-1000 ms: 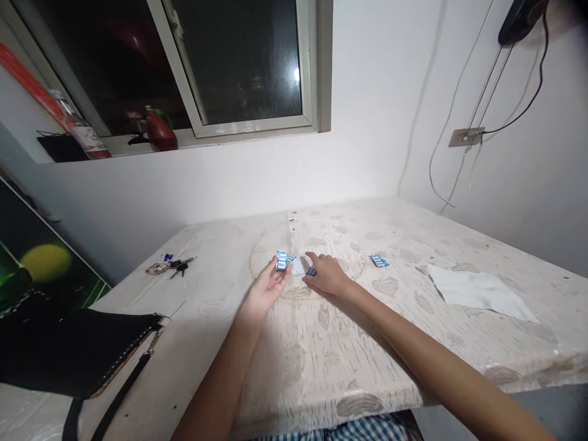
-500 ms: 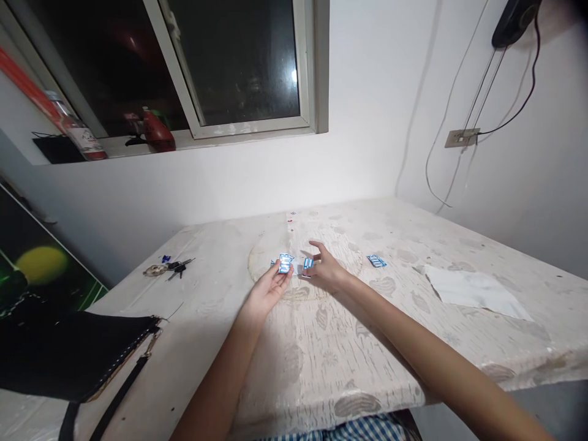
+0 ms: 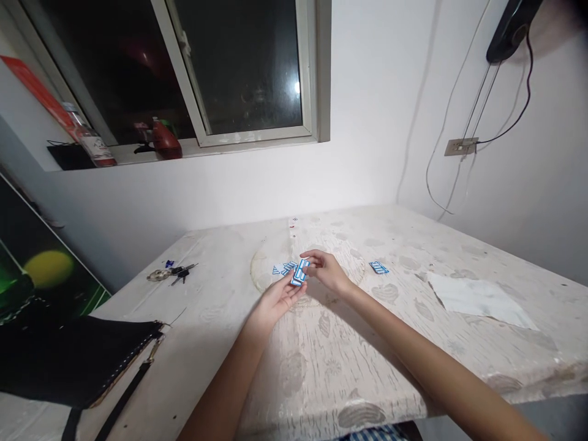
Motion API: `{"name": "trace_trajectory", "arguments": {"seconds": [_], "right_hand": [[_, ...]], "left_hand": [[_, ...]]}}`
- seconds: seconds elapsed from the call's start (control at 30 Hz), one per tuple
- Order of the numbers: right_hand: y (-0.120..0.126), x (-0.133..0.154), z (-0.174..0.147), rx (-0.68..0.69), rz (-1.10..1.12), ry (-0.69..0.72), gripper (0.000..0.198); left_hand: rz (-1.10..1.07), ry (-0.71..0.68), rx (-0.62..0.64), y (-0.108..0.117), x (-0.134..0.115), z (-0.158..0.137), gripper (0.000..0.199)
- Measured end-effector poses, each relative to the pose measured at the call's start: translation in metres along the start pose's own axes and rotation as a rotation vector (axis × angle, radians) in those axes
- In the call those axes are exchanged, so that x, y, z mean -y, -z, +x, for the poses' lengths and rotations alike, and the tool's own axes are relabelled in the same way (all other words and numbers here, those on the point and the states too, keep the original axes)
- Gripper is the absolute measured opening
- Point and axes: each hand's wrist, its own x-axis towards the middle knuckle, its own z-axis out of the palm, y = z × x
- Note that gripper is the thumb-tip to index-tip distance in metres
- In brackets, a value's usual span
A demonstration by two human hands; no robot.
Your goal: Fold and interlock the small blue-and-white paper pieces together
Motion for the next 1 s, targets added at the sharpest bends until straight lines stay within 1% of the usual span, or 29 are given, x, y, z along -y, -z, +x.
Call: {"name": "trace_trajectory", "arguments": {"seconds": [0.07,0.13,0.27,0.37,0.5,0.63,0.73,0.83,1.0], "right_hand": [[-0.001,-0.002,0.000,-0.005,-0.061,0.031,0.026],[-0.001,-0.004,-0.001,-0.009,-0.129,0.066,0.023],[-0.003,-0.006,-0.003,-0.044,-0.153,0.105,0.020],[-0.005,-0.007,-0.003,-0.087,-0.124,0.094,0.018],[-0.007,-0.010,-0.004,-0.111,-0.089,0.047,0.018],[-0.009,-0.012,-0.004,-0.151,-0.098,0.033,0.020],[-0.011,-0.010,-0.005,-0.159,-0.029,-0.032,0.019],[-0.010,-0.005,-0.006,-0.131,0.084,-0.122,0.022],[-0.002,0.005,-0.007,-0.166,0.284,-0.213,0.029]], "left_hand": [[0.015,-0.003,0.032,0.000,0.001,0.000,0.016],[0.023,-0.006,0.061,0.001,0.002,0.001,0.017],[0.046,-0.021,0.116,0.002,0.005,0.003,0.016],[0.059,-0.017,0.145,0.001,0.007,0.003,0.017],[0.070,-0.033,0.143,0.001,0.008,0.003,0.016],[0.089,-0.062,0.148,0.003,0.010,0.005,0.013],[0.113,-0.095,0.163,0.004,0.011,0.007,0.012],[0.173,-0.147,0.200,0.003,0.011,0.004,0.016],[0.307,-0.237,0.305,-0.002,0.007,-0.005,0.023]]}}
